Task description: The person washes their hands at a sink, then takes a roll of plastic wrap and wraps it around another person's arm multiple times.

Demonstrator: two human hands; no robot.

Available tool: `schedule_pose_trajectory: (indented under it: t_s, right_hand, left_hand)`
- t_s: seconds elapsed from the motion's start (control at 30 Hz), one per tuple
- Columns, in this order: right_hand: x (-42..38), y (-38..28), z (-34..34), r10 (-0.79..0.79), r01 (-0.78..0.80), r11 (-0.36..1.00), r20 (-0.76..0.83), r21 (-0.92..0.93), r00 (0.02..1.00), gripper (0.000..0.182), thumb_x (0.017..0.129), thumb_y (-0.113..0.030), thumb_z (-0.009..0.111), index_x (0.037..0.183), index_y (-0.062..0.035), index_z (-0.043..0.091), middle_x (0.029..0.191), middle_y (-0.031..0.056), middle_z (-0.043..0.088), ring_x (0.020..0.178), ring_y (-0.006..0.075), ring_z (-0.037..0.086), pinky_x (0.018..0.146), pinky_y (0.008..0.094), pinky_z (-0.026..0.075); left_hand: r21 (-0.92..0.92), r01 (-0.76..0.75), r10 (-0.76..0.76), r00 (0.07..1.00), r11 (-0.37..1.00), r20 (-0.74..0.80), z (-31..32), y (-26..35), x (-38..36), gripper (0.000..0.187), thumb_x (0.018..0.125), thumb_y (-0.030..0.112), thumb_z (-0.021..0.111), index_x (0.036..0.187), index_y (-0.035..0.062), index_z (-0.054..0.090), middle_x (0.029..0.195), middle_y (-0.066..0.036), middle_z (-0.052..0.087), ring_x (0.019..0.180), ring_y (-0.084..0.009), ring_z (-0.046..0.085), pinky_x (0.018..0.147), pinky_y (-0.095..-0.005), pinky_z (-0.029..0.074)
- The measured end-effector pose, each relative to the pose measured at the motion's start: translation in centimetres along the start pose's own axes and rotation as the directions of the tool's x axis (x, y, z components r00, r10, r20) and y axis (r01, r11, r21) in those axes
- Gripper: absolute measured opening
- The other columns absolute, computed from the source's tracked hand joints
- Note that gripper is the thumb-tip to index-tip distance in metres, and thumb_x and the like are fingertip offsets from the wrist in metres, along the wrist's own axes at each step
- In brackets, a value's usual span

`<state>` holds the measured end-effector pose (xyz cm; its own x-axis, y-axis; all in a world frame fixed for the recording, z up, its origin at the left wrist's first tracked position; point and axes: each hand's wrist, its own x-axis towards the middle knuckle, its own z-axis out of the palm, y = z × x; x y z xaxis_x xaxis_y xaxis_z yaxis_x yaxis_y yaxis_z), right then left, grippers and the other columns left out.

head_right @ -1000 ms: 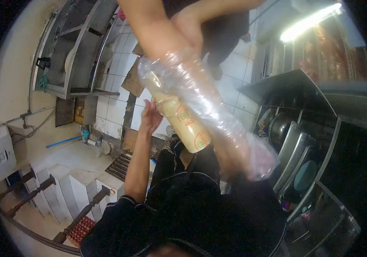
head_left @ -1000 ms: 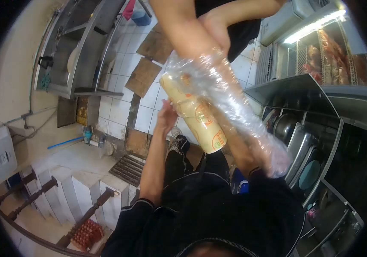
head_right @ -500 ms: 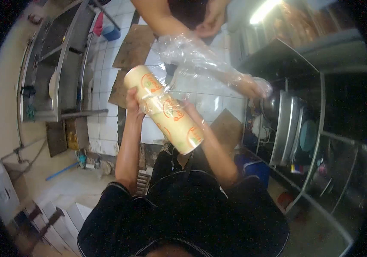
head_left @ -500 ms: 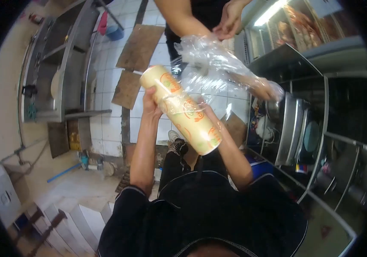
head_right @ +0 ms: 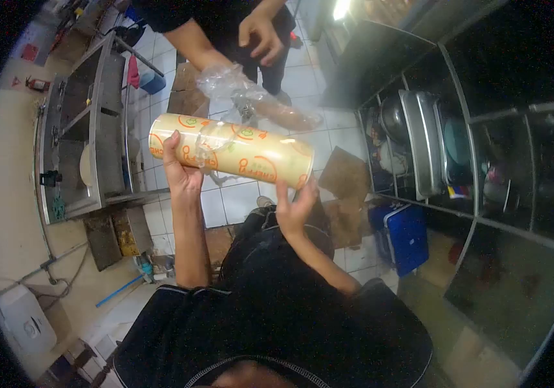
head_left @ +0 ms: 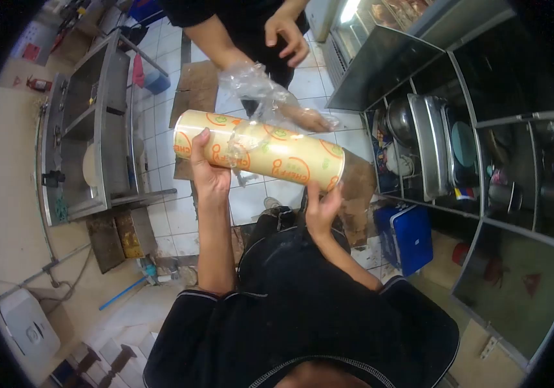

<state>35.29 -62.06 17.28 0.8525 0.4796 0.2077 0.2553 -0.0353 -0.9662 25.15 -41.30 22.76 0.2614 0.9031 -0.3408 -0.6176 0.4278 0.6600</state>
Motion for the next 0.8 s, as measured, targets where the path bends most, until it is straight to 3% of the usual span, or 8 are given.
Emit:
schedule_pose_trajectory:
  t_s: [0.13,0.23,0.33,0.53,0.63,0.7,0.77,0.8]
  right_hand:
    - [-0.4,0.6,0.8,-0.015,0.052,0.933,-0.106,0.356,0.994,0.031,0.091,-0.015,0.060,0.113,0.0065,0.056,0.108,0.0133,0.060,0.100,0.0220,0.056,0.085,0.0329,0.042]
    - [1.2,-1.9,1.0,-0.055,0.142,0.878,-0.198,0.457,0.979,0.037,0.097,-0.018,0.054,0.123,0.0088,0.049,0.115,0.0145,0.061,0.104,0.0172,0.058,0.090,0.0289,0.043]
    - [5.5,-6.7,-0.2,0.021,0.124,0.883,-0.302,0.452,0.953,0.032,0.097,-0.017,0.051,0.117,0.0066,0.056,0.107,0.0116,0.062,0.097,0.0150,0.057,0.085,0.0284,0.043]
    - [15.0,-3.4,-3.5,0.005,0.044,0.863,-0.095,0.503,0.995,0.039,0.098,-0.019,0.052,0.125,0.0085,0.048,0.119,0.0153,0.060,0.106,0.0191,0.058,0.093,0.0307,0.045]
    - [18.9,-1.8,-4.0,-0.002,0.061,0.796,-0.098,0.602,0.995,0.038,0.095,-0.018,0.057,0.123,0.0074,0.051,0.116,0.0134,0.060,0.105,0.0179,0.058,0.092,0.0308,0.045]
    - [20.7,0.0,-5.0,-0.017,0.015,0.774,-0.003,0.633,1.000,0.034,0.092,-0.017,0.062,0.118,0.0051,0.056,0.112,0.0102,0.062,0.103,0.0157,0.057,0.089,0.0296,0.045]
    - [21.8,2.3,-4.4,0.249,-0.148,0.647,-0.024,0.748,0.968,0.035,0.092,-0.019,0.061,0.118,0.0045,0.057,0.113,0.0102,0.062,0.105,0.0172,0.058,0.090,0.0309,0.046]
    - [22.6,3.3,-4.5,0.372,-0.208,0.569,-0.024,0.795,0.928,0.035,0.093,-0.019,0.061,0.118,0.0042,0.057,0.113,0.0102,0.062,0.106,0.0179,0.058,0.091,0.0316,0.047]
  left_hand:
    - [0.091,-0.305,0.304,0.952,0.948,0.028,2.3,0.2,-1.8,0.057,0.079,0.015,0.071,0.128,0.0027,0.044,0.114,-0.013,0.057,0.114,-0.0238,0.055,0.095,-0.0386,0.049]
    - [0.200,-0.656,0.543,0.730,0.728,0.415,0.9,1.7,2.4,0.053,0.082,0.012,0.069,0.127,0.0018,0.043,0.117,-0.014,0.054,0.118,-0.0194,0.049,0.093,-0.0339,0.046]
    - [0.364,-0.810,0.355,0.544,0.461,0.760,3.4,4.8,5.1,0.048,0.086,0.013,0.067,0.126,0.0006,0.043,0.111,-0.013,0.058,0.105,-0.0167,0.055,0.085,-0.0307,0.047]
    - [0.493,-0.810,0.195,0.565,0.317,0.802,15.0,5.3,9.9,0.039,0.087,0.026,0.069,0.106,-0.0057,0.058,0.087,-0.013,0.067,0.077,-0.0189,0.065,0.073,-0.0309,0.052]
    - [0.688,-0.696,0.195,0.718,0.203,0.668,19.7,3.5,10.4,0.046,0.085,0.036,0.071,0.096,-0.0080,0.063,0.087,-0.020,0.069,0.082,-0.0225,0.068,0.074,-0.0330,0.052]
    - [0.749,-0.661,0.146,0.738,-0.036,0.658,22.9,2.8,11.3,0.057,0.083,0.046,0.069,0.093,-0.0100,0.064,0.088,-0.024,0.069,0.084,-0.0272,0.070,0.074,-0.0355,0.052]
    - [0.753,-0.593,0.045,0.776,-0.285,0.629,25.2,1.3,13.6,0.059,0.082,0.047,0.068,0.092,-0.0108,0.064,0.086,-0.025,0.068,0.083,-0.0285,0.070,0.074,-0.0363,0.052]
    - [0.772,-0.622,-0.093,0.783,-0.135,0.615,26.0,0.6,14.8,0.059,0.083,0.047,0.067,0.092,-0.0110,0.065,0.085,-0.022,0.069,0.081,-0.0248,0.069,0.072,-0.0357,0.053]
